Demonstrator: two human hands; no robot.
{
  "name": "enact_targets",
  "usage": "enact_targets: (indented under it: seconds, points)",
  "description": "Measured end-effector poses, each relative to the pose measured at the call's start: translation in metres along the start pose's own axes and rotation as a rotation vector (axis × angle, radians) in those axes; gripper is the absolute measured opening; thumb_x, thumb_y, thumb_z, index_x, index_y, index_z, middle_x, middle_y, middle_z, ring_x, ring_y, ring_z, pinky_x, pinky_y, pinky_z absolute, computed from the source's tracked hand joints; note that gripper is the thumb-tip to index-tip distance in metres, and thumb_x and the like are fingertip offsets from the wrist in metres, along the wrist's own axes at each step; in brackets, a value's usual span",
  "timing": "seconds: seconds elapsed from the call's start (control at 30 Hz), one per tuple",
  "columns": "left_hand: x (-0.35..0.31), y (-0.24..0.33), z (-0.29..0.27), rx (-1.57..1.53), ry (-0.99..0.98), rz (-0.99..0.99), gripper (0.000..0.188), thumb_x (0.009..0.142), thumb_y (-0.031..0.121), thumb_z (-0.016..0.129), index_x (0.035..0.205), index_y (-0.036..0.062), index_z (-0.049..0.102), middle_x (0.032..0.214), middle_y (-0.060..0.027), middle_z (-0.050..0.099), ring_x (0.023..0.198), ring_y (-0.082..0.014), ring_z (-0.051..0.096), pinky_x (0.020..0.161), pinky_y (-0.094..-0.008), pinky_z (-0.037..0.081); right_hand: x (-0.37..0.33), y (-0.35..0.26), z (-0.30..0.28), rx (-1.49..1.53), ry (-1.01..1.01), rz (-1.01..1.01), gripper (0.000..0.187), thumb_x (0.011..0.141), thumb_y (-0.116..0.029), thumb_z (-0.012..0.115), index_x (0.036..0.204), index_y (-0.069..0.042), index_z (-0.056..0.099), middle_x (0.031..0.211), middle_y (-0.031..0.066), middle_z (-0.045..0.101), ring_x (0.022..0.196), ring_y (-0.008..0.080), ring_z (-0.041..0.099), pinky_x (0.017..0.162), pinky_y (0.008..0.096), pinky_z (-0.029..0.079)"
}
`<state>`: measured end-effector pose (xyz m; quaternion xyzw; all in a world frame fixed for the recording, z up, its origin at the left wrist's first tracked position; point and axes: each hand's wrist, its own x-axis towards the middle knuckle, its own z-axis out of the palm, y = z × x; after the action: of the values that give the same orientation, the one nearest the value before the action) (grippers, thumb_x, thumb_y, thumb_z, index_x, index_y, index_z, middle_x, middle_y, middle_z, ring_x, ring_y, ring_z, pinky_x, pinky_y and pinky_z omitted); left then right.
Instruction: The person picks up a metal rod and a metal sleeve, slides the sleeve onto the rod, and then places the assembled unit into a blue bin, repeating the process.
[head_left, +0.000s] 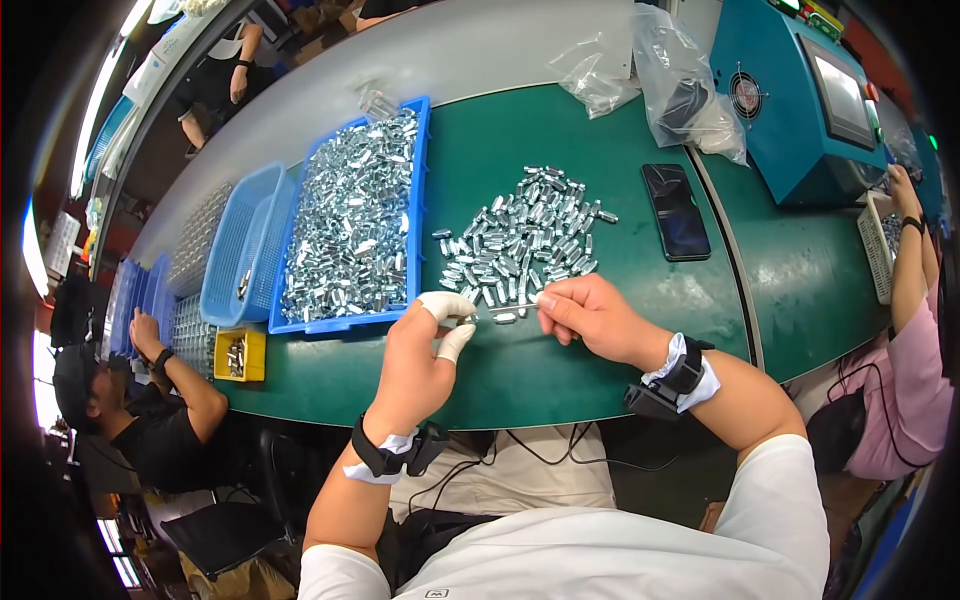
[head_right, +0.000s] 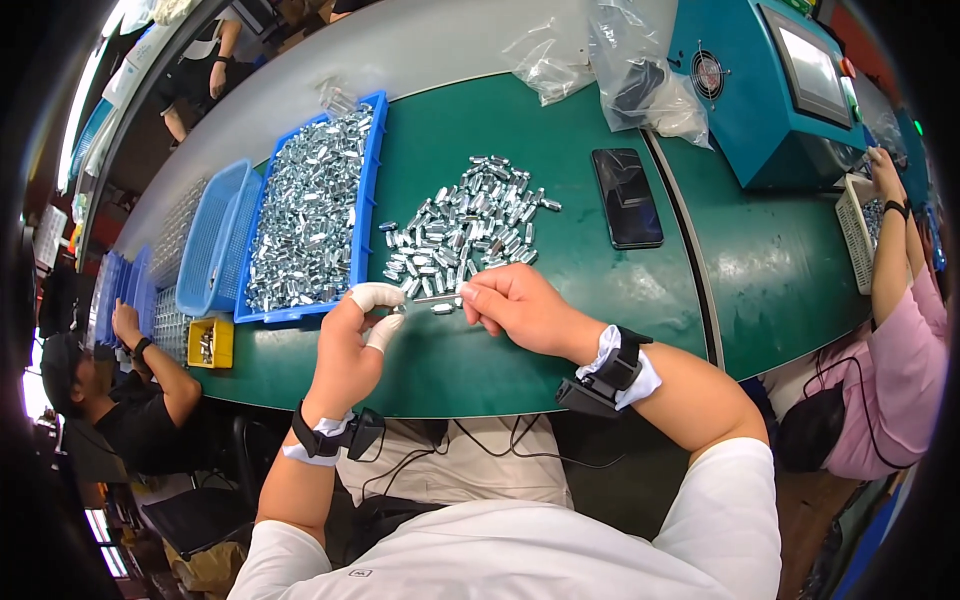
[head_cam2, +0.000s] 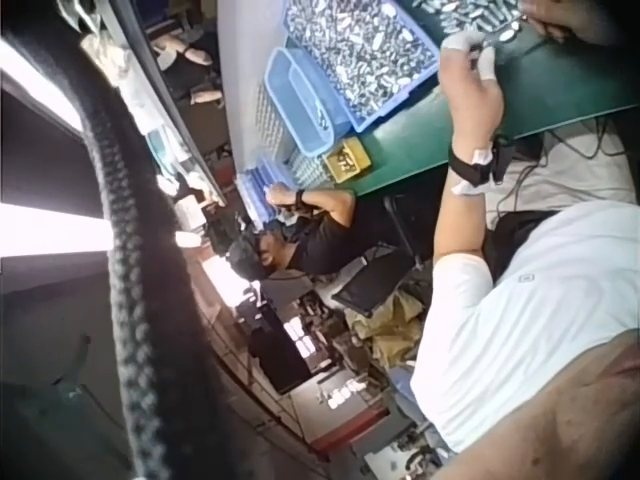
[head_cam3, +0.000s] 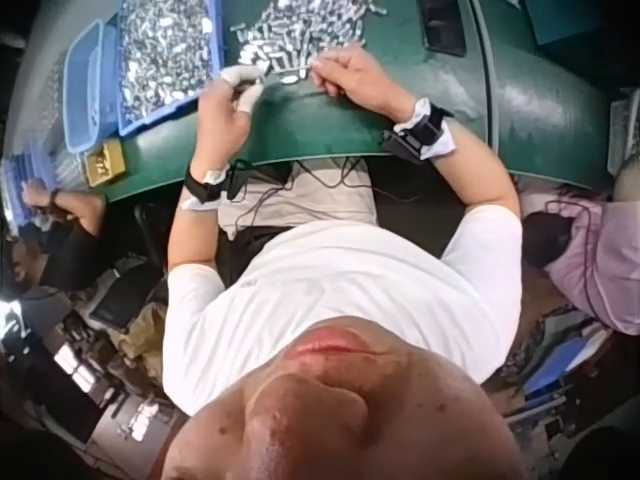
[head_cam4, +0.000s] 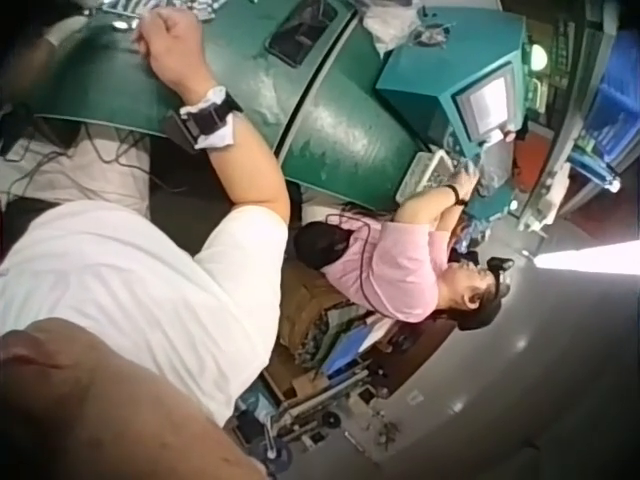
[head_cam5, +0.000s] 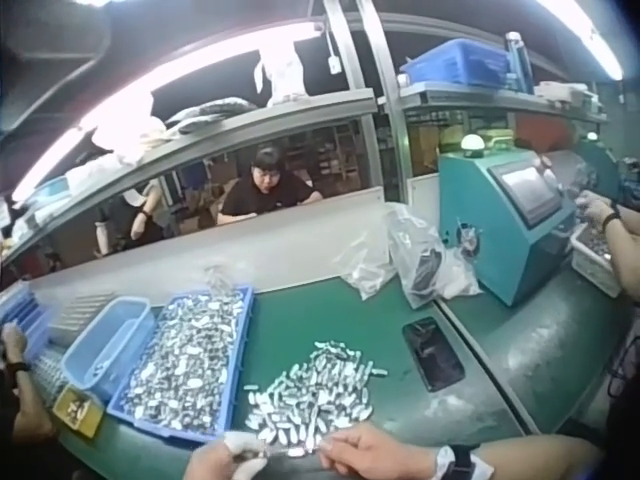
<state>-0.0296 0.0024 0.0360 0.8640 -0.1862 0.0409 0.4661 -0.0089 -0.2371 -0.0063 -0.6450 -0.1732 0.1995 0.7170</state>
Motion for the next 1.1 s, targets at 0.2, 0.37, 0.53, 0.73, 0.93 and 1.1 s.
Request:
enact_targets:
  seconds: [0.2,0.37,0.53,0.73,0.93,1.1]
  points:
    - [-0.002,0.005,0.005,-0.104,-0.061,-0.075,0.021,0.085,-0.007,0.065,0.104,-0.0001,0.063,0.092,-0.0102,0.065,0.083,-0.0204,0.065,0.074,-0.0295,0.053,0.001,-0.002,-0.003,-0.104,-0.024,-0.004,0.037,0.101,-0.024,0.050,0.071,-0.003,0.059,0.061,-0.0018,0.051,0.058,0.0056,0.047,0.054,0.0233,0.037]
    - [0.004,0.007,0.003,-0.011,-0.038,0.007,0.018,0.086,-0.006,0.064,0.103,-0.0008,0.065,0.094,-0.0072,0.065,0.083,-0.0157,0.064,0.077,-0.0278,0.053,0.002,-0.006,-0.003,-0.182,-0.020,0.006,0.036,0.100,-0.023,0.050,0.072,-0.003,0.059,0.062,-0.0013,0.052,0.057,0.0056,0.047,0.054,0.0235,0.037]
    - [0.002,0.004,0.008,-0.535,-0.081,-0.311,0.018,0.087,-0.004,0.065,0.104,0.0007,0.067,0.094,-0.0080,0.067,0.081,-0.0160,0.064,0.074,-0.0276,0.052,-0.001,-0.009,-0.001,-0.252,0.025,-0.079,0.034,0.098,-0.021,0.052,0.071,-0.003,0.061,0.056,0.0000,0.051,0.053,0.0069,0.047,0.051,0.0259,0.037]
    - [0.006,0.006,0.014,-0.120,-0.081,0.015,0.017,0.090,0.001,0.064,0.107,0.0008,0.066,0.087,-0.0054,0.066,0.079,-0.0138,0.063,0.072,-0.0258,0.050,-0.006,-0.011,0.003,-0.377,0.013,-0.116,0.031,0.096,-0.019,0.054,0.072,-0.002,0.063,0.054,0.0023,0.054,0.050,0.0088,0.049,0.049,0.0279,0.038]
    - [0.014,0.011,0.018,-0.615,-0.226,-0.450,0.026,0.093,0.005,0.063,0.118,0.0019,0.059,0.083,-0.0042,0.065,0.074,-0.0100,0.059,0.067,-0.0237,0.048,-0.003,-0.007,0.006,-0.348,0.094,-0.154,0.029,0.096,-0.018,0.054,0.074,-0.002,0.063,0.058,0.0031,0.057,0.051,0.0091,0.051,0.050,0.0278,0.040]
    - [0.017,0.016,0.033,-0.621,-0.295,-0.444,0.028,0.092,0.004,0.063,0.119,0.0022,0.056,0.082,-0.0049,0.065,0.070,-0.0092,0.057,0.065,-0.0231,0.046,-0.004,-0.006,0.006,-0.278,0.006,-0.075,0.038,0.100,-0.022,0.049,0.070,-0.002,0.060,0.057,0.0010,0.053,0.053,0.0083,0.050,0.051,0.0251,0.040]
